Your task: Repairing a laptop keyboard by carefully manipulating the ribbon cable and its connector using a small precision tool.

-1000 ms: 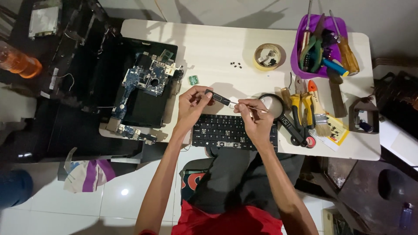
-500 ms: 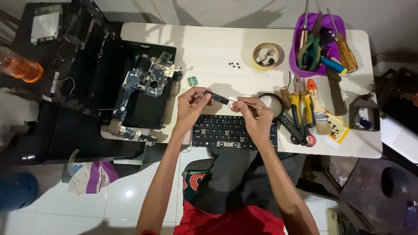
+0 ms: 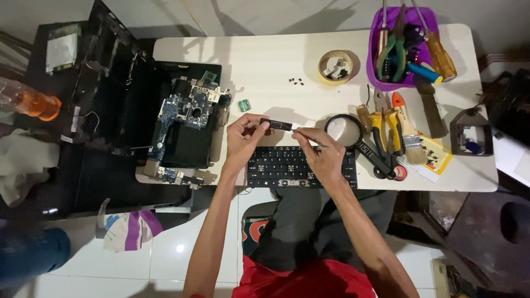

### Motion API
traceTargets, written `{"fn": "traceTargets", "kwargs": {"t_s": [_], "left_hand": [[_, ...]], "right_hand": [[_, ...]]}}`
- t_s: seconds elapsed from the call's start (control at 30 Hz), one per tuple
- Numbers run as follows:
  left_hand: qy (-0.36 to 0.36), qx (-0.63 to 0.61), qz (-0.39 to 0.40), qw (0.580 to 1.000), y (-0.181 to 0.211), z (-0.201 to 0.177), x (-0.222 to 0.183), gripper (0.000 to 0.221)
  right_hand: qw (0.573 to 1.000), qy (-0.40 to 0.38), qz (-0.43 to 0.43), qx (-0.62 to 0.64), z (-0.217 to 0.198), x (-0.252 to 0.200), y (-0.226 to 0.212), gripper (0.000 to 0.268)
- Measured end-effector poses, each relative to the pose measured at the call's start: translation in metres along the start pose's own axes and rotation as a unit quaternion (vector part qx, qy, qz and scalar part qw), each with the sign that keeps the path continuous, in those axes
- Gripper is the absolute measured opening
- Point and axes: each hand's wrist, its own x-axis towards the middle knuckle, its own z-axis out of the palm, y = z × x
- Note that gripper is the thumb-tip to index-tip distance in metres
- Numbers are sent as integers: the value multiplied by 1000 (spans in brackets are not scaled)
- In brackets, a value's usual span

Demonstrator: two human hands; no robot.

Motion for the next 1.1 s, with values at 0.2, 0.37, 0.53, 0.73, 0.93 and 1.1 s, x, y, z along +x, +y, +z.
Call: {"fn": "traceTargets", "kwargs": {"t_s": [0.2,0.37,0.53,0.73,0.93,1.1], "left_hand": [[0,-13,2,1000,-7,-2,3,12],[-8,-42,-13,999,-6,0,3,13],[9,-68,-15,998,-12,-1,3,13],[13,-58,0,998,-13,-1,2,14],[9,-45,0,999,-14,-2,2,13],[1,-40,-3,999,-8,-2,3,13]], "right_hand": [[979,25,109,169,5,-2,20,9],[964,-13,125,236,5,-4,26,10],[975,9,92,204,4,-1,20,9],[981,3,51,189,3,-4,15,11],[991,-19,30,131,0,-4,12,11],[980,-6,79,180,2,0,20,9]]}}
